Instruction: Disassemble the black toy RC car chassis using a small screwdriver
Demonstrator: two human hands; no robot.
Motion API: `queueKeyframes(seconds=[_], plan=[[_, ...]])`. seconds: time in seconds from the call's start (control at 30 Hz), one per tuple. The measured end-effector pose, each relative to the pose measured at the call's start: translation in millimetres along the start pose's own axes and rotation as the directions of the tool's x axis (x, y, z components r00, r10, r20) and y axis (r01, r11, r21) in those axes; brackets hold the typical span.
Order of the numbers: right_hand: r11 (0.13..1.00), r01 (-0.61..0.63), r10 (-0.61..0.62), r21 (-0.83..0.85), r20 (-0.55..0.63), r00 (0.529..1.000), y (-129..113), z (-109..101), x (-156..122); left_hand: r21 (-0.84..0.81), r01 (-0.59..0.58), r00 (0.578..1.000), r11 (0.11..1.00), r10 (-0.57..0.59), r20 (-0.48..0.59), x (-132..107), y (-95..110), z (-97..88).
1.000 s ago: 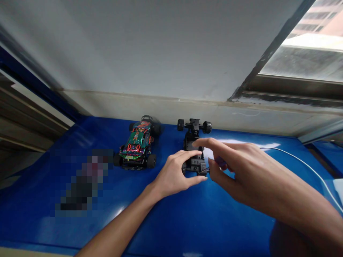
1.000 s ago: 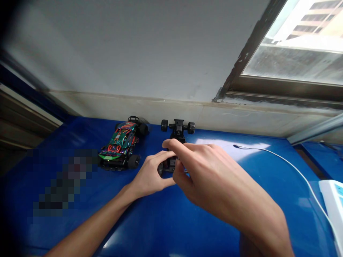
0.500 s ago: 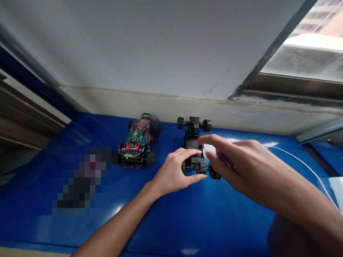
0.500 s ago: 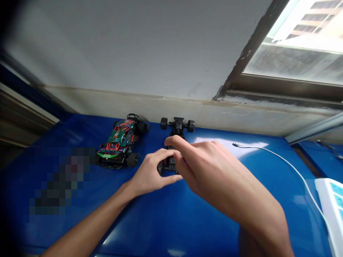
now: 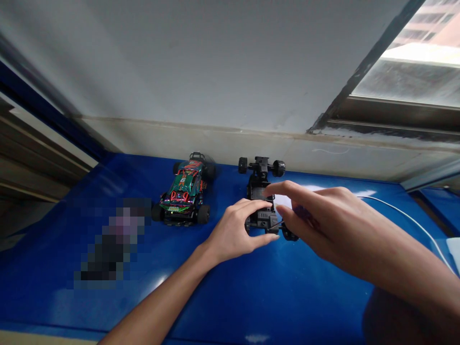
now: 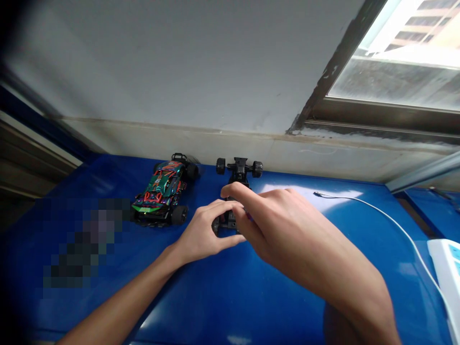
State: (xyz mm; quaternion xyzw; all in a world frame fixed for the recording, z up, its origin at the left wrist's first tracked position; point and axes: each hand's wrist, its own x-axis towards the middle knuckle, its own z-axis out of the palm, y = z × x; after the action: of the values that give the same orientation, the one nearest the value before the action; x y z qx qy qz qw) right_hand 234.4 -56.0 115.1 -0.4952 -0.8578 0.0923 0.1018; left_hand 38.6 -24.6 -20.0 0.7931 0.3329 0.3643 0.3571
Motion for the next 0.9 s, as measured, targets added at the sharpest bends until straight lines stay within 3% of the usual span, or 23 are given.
queueKeyframes(seconds=[0.17, 0.43, 0.53, 0.73, 0.9], plan=[[1.0, 0.007, -0.007, 0.005, -0.087, 0.996, -0.1, 0.5, -2.9, 0.003, -0.001, 1.0, 1.0, 0.001, -0.007, 0.4, 0.9, 0.3], [0.993, -0.036, 0.032, -0.11, -0.039, 0.999, -0.5, 0.1, -2.6, 0.015, -0.005, 1.0, 1.0, 0.005, -0.005, -0.3, -0.6, 0.7], [0.996, -0.015, 0.015, -0.09, -0.01, 1.0, 0.4, 0.3, -4.8, 0.017, -0.006, 1.0, 1.0, 0.006, -0.009, -0.3, -0.1, 0.9], [1.0, 0.011, -0.013, -0.028, -0.086, 0.996, -1.1, -0.3, -5.1, 0.008, -0.006, 1.0, 1.0, 0.006, -0.001, 0.5, 1.5, 0.3], [0.998, -0.021, 0.017, -0.064, -0.053, 0.998, -0.1, 0.8, -3.0, 0.012, -0.014, 1.0, 1.0, 0.014, 0.001, -0.5, 0.1, 0.2]])
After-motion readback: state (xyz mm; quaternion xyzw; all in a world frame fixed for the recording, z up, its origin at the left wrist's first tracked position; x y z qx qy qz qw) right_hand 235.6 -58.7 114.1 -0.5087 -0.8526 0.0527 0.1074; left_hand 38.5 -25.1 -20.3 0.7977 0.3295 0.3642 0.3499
